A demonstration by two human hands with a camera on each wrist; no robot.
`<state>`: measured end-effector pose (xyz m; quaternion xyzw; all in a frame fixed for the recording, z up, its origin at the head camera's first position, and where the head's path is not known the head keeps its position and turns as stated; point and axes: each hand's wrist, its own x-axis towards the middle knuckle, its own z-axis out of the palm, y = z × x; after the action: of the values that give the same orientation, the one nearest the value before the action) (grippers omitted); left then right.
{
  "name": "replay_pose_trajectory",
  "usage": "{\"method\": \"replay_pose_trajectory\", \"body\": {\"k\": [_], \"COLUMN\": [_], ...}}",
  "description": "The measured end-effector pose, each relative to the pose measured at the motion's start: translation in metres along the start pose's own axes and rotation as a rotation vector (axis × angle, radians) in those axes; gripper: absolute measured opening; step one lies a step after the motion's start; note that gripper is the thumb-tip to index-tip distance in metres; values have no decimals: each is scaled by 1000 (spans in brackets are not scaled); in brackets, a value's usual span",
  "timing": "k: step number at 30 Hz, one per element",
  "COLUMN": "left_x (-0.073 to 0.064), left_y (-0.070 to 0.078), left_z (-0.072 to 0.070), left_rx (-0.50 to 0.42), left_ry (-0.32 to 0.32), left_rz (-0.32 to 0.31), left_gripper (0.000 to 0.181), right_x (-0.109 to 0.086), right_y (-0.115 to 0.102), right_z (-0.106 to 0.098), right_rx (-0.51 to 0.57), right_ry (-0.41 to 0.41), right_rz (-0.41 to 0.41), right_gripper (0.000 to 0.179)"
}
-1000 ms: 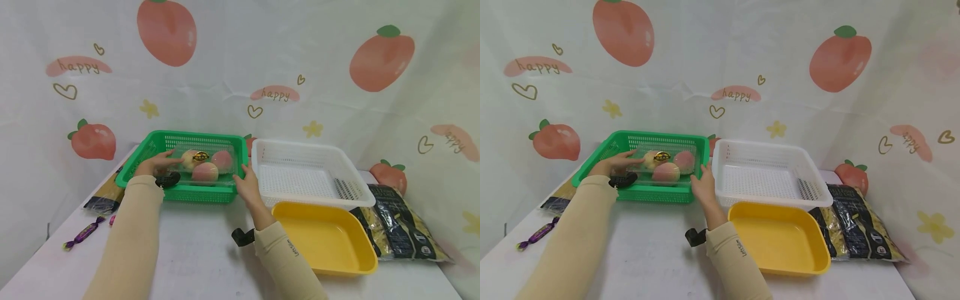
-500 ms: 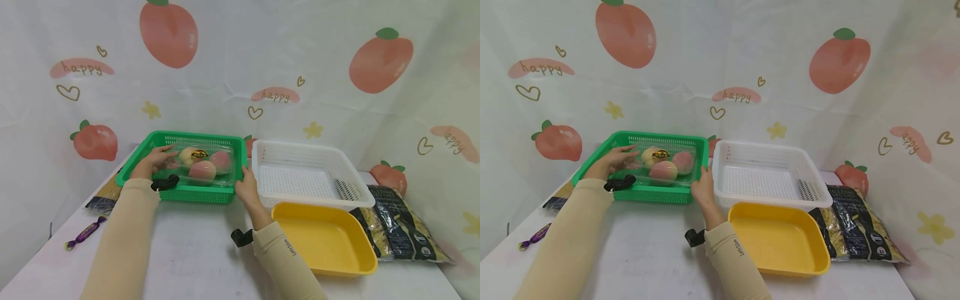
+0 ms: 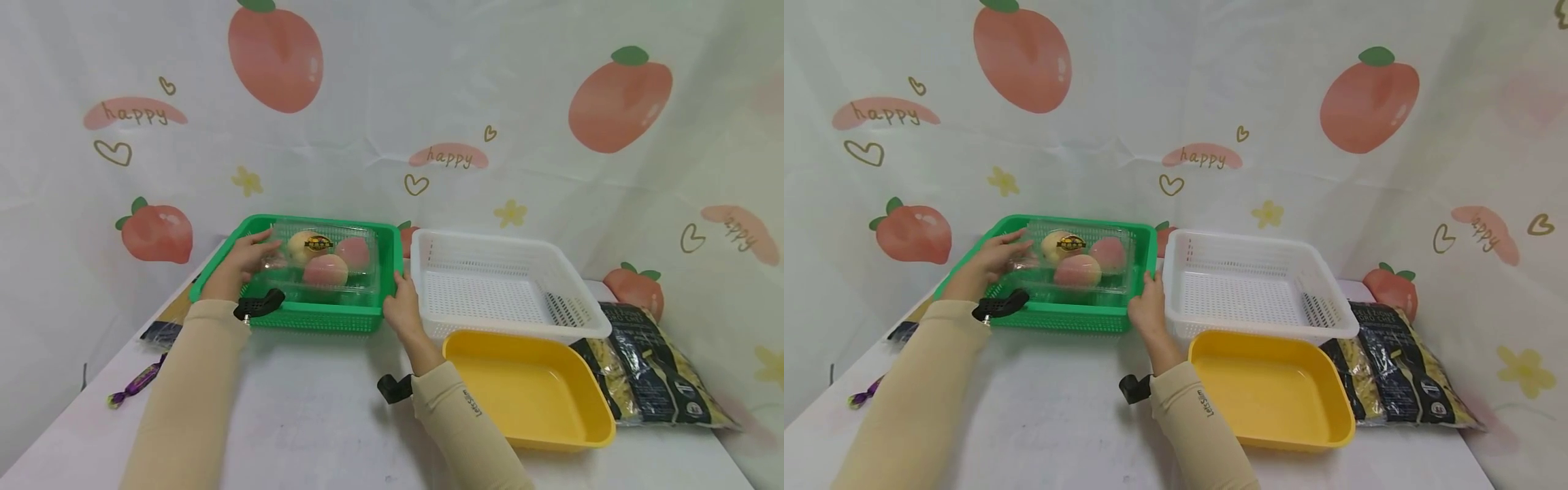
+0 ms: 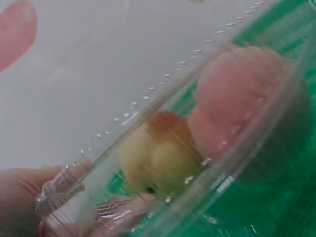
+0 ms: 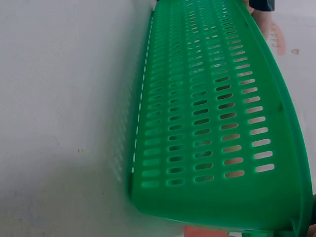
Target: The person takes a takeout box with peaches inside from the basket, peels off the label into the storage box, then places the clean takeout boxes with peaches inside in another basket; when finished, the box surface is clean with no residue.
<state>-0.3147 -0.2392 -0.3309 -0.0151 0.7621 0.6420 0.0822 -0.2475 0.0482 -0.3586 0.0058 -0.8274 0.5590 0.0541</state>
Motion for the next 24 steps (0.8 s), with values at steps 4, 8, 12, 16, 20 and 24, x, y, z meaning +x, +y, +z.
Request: {"method": "replay_pose_trajectory", "body": {"k": [4,8,12,16,20,24], "left_x": [-7,-17,-28,-39,-51,-63], "left_y": [6,14,20,24,24,23], "left_z": [-1,1,4,5,5,6], "left_rx": [-151,-258,-306,-354,-345,-305], "left_ry": [-1,-10,13,30,52,87], "left_rz": [41,56,41,41,76,104], "left_gripper": [67,68,69,70,70,71], "right_x": [-1,0,1,1,1,1], "right_y": [-1,0,1,1,2,1], "right_z": [0,-1,-1,-1,-1,0], "right_rx": [-4,-7,-17,-23,-34,-38], "right_ry": [-8,-12,1,3,2,6], "right_rz": [8,7,-7,-11,-22,-20], "right_gripper": [58,58,57,57,58,57]}}
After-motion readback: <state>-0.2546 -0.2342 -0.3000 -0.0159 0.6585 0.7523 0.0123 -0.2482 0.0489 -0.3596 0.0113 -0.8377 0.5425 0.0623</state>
